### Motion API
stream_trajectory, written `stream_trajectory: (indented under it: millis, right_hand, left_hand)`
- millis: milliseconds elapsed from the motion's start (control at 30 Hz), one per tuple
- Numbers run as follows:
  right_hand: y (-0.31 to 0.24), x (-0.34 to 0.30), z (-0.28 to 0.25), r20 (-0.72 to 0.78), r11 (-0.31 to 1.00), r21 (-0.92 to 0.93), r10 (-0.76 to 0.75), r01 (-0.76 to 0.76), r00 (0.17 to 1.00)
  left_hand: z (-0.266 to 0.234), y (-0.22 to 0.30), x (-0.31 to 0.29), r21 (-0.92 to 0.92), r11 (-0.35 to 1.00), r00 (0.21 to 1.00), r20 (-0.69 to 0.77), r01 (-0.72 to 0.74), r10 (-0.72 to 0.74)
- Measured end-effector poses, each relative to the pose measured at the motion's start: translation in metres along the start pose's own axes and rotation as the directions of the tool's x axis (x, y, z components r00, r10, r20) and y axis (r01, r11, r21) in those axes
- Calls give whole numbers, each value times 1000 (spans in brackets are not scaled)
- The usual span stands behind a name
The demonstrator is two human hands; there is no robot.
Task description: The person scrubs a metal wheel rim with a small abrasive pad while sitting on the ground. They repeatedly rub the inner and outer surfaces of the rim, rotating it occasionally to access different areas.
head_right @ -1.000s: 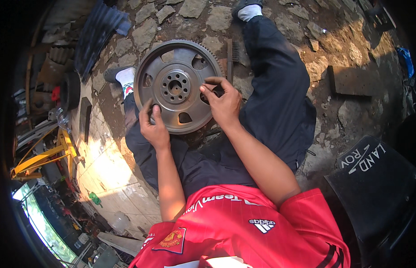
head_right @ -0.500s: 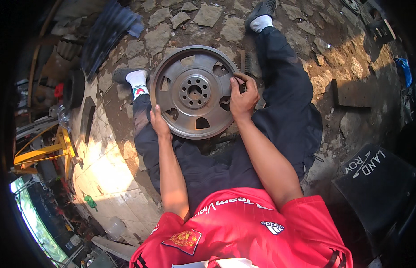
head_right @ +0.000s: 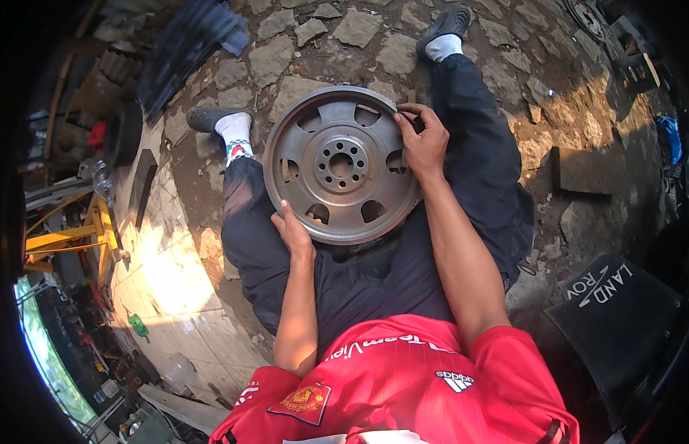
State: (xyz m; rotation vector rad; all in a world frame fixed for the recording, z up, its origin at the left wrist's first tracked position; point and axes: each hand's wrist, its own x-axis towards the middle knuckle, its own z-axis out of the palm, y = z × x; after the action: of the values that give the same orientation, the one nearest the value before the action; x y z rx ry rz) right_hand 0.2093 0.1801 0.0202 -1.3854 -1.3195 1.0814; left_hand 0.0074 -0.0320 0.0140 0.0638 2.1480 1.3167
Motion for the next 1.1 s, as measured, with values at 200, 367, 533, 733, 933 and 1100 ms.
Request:
stream_trajectory:
  millis: [200,367,533,733,933,1100]
  right_hand:
    - [-3,26,10,110,972,-104,-201,212,973]
    - [-14,57,30,294,867,-136,-428,480,855]
    - [-18,70,44,379,722,-134,-595,679,709]
    - [-31,39,30,186,757,-100,-623,645,760]
    - [-50,-28,1,297,959,-243,-73,149,952]
    - [-33,-34,7,290,931,-353,9,98,957]
  left_hand:
    - [-4,-13,3,-58,993,991,90,99,-94]
    - [-13,-11,-6,-242,917,930,269,317,-251]
    - [-14,-26,4,-327,853,855,467,406,-227]
    - [-17,-6,5,-178,973,949,304,147,-88]
    - [-19,29,4,395,658,719,8,-641,695]
    - [10,92,34,461,306,488,350,-833,800]
